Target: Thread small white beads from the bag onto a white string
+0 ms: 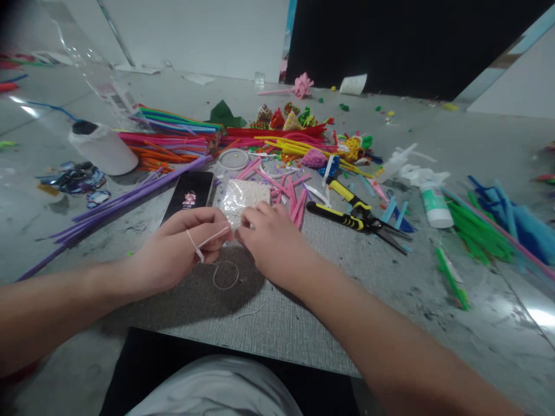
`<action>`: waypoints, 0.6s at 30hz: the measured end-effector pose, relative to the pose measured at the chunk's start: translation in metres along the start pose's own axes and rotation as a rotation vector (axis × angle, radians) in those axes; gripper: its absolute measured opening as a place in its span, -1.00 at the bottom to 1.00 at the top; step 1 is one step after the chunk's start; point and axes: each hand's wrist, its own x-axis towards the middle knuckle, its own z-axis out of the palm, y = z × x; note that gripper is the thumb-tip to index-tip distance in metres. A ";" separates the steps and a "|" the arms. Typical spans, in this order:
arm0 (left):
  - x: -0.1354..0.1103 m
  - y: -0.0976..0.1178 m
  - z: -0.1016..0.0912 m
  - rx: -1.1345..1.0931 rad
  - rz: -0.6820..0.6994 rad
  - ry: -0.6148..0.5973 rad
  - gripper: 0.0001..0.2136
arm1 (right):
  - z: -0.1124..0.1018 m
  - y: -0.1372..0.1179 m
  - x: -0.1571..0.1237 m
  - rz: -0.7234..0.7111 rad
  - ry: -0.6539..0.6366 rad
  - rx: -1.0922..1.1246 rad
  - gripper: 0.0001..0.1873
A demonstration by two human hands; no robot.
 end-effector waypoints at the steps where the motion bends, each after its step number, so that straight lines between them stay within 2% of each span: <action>1: 0.000 0.000 0.000 -0.001 -0.002 0.001 -0.76 | 0.000 0.000 0.000 -0.009 -0.005 -0.004 -0.84; 6: 0.000 0.000 0.000 0.008 -0.002 0.009 -0.75 | -0.002 0.002 0.001 -0.050 -0.023 -0.038 -0.87; 10: 0.001 -0.001 0.000 0.019 0.015 0.013 -0.74 | -0.001 0.001 -0.001 -0.081 -0.024 -0.073 -0.80; 18: 0.002 -0.001 -0.002 -0.001 0.020 0.020 -0.76 | 0.007 0.001 -0.001 -0.078 0.030 -0.089 -0.80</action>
